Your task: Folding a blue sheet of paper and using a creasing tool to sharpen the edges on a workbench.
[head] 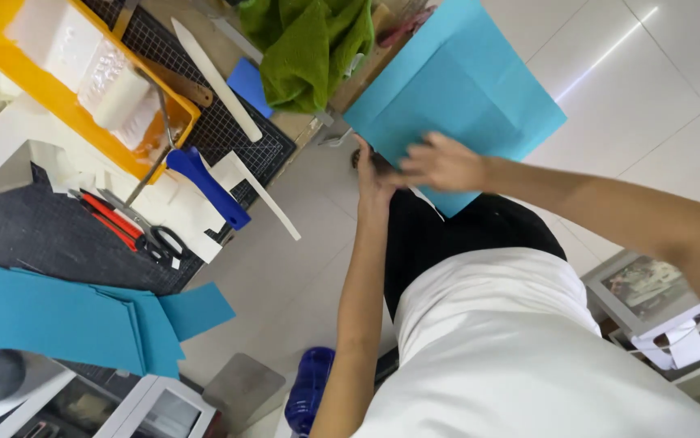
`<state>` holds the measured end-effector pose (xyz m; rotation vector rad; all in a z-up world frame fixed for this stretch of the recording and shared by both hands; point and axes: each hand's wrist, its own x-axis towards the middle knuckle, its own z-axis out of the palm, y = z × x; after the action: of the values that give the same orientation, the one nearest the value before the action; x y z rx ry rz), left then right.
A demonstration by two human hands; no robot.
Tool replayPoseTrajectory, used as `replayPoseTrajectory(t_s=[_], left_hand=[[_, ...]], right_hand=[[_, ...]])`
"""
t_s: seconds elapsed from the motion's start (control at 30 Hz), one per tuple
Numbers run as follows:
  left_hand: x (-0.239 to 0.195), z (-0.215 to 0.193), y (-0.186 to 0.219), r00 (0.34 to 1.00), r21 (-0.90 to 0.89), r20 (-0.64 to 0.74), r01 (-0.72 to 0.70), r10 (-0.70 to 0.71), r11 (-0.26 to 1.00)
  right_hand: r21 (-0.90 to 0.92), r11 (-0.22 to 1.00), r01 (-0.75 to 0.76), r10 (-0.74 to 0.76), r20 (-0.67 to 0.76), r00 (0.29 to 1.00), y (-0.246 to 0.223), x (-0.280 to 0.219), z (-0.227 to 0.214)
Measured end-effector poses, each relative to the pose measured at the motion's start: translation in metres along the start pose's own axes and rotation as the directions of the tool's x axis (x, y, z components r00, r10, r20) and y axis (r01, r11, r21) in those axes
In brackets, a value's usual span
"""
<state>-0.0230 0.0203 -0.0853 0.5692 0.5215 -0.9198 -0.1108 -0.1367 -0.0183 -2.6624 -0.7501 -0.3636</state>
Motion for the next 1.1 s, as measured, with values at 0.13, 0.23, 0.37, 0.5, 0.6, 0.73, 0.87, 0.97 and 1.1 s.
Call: replayPoseTrajectory(t_s=[0.13, 0.23, 0.37, 0.5, 0.6, 0.73, 0.87, 0.97, 1.1], left_hand=[[0.009, -0.007, -0.004, 0.999, 0.076, -0.006, -0.053, 0.054, 0.996], [-0.01, 0.036, 0.007, 0.998, 0.104, -0.042, -0.033, 0.037, 0.994], [-0.015, 0.036, 0.0, 0.995, 0.076, -0.075, -0.059, 0.065, 0.995], [-0.02, 0.056, 0.008, 0.995, 0.071, -0.006, -0.099, 0.099, 0.993], [-0.041, 0.098, 0.017, 0.991, 0.135, -0.099, -0.072, 0.086, 0.988], [-0.048, 0.131, 0.023, 0.968, 0.367, -0.251, 0.095, 0.001, 0.925], [-0.056, 0.149, 0.015, 0.888, 0.5, -0.422, 0.059, 0.183, 0.864], [-0.029, 0.109, 0.002, 0.804, 0.811, -0.264, -0.114, 0.533, 0.574], [-0.019, 0.085, -0.003, 0.697, 1.0, 0.003, -0.022, 0.717, 0.017]], right_hand=[[-0.054, 0.998, -0.041, 0.037, -0.082, 0.996, 0.031, 0.04, 0.008], [0.065, 0.997, 0.031, -0.029, -0.027, 0.999, 0.008, -0.006, -0.025], [0.13, 0.964, 0.23, -0.228, -0.029, 0.973, 0.006, -0.014, -0.026], [-0.069, 0.998, 0.012, -0.018, -0.082, 0.996, 0.019, 0.04, -0.038], [0.01, 1.0, 0.011, -0.011, 0.023, 1.0, -0.004, -0.003, -0.052], [-0.052, 0.964, -0.261, 0.252, -0.132, 0.959, 0.019, -0.065, -0.049], [-0.267, 0.538, -0.8, 0.732, -0.322, 0.6, 0.005, -0.056, -0.046], [-0.221, 0.674, -0.705, 0.689, -0.157, 0.708, -0.097, -0.016, -0.015], [-0.213, 0.605, -0.767, 0.764, -0.116, 0.635, -0.051, -0.052, -0.017]])
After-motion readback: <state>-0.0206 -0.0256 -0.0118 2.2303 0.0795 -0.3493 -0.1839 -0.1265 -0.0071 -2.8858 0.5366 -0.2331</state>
